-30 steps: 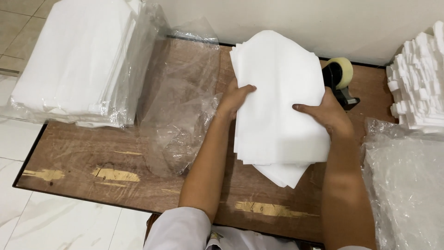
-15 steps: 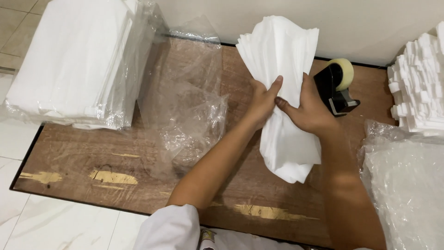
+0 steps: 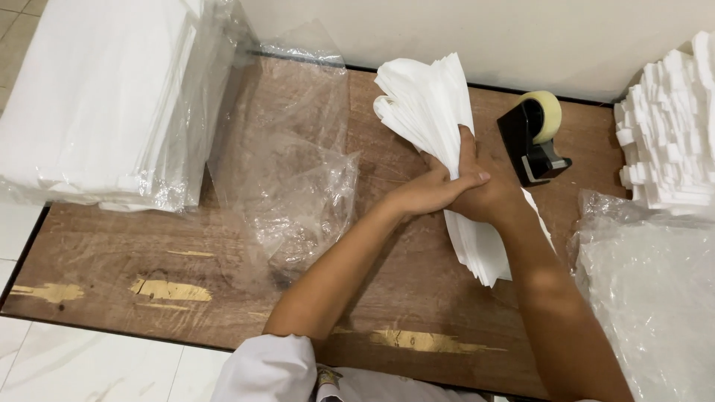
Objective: Folding stacks of white non-woven bags and inserting them into clear plastic packaging bags, then sealing with tape.
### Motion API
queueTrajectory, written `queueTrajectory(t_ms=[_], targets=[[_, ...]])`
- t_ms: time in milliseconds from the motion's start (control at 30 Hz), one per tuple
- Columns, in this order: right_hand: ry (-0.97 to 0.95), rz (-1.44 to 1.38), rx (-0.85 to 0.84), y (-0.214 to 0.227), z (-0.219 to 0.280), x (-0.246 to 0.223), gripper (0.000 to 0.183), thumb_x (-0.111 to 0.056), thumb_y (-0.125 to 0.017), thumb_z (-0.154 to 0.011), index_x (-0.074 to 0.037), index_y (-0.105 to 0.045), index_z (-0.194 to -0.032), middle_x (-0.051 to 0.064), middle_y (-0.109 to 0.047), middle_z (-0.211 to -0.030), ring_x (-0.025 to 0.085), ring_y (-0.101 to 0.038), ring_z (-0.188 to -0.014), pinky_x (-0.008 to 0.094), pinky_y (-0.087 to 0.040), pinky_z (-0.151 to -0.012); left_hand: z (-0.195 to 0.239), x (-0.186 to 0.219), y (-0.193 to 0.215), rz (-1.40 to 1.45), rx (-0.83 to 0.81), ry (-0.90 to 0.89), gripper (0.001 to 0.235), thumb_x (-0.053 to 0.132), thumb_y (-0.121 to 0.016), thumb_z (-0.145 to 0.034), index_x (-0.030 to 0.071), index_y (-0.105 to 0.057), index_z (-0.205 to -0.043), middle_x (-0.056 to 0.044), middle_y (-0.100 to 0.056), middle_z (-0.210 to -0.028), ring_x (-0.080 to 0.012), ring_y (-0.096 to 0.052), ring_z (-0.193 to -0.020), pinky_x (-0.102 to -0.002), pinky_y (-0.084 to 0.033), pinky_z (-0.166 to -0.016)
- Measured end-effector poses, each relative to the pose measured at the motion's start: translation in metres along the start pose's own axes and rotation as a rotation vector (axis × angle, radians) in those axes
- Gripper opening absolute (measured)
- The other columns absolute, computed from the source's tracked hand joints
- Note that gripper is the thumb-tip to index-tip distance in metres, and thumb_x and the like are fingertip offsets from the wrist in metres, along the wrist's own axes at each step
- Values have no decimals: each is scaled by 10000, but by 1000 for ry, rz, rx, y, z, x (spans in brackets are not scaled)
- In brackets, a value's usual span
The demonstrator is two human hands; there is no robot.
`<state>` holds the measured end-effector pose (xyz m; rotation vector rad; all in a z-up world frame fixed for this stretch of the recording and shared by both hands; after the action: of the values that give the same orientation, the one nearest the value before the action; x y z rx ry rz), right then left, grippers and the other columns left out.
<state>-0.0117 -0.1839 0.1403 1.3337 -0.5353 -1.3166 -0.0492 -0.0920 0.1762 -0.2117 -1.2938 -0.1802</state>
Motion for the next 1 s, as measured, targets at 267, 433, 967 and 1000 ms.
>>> queueTrajectory(t_ms=[267,433,967,1000], targets=[[-8,239,44,-18,-10,-1,1065,-231,-737,-695,-126,-51,-1503,290,-459,-1286,483,-497,-1177,560,-333,-1042,6,-26,-6,-109,-156,96,1280,702,-483,-665,-144,103,-1427,-376,-177,-1470,-436,-222,-1390,-529,-217,-1124],[-41,244,53,-26,-14,1,1043,-205,-722,-713,-118,-43,-1500,300,-432,-1321,503,-487,-1182,558,-339,-1040,7,-38,-1,-115,-135,47,1238,663,-524,-703,-116,93,-1443,-350,-170,-1489,-415,-217,-1397,-520,-222,-1128],[-95,173,-94,50,39,-2,957,-202,-679,-689,-257,-179,-1503,160,-593,-1193,381,-596,-940,463,-434,-704,172,-41,88,-1404,724,-678,457,306,-811,-804,41,-475,-965,-197,-494,-1023,-285,-486,-890,-371,-370,-750],[-91,173,-95,55,39,11,957,-202,-679,-689,-257,-179,-1503,160,-593,-1193,381,-596,-940,463,-434,-704,174,-46,97,-1407,727,-675,457,306,-811,-804,41,-475,-965,-197,-494,-1023,-285,-486,-890,-371,-370,-750]])
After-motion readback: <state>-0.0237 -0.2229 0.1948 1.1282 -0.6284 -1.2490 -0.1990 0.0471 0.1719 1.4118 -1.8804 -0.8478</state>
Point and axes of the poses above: each hand's wrist, its own z-axis away from the middle knuckle, its own y-axis out of the back of the hand, x = y × z, the point moved 5 cm from there along -z, towards the middle knuckle
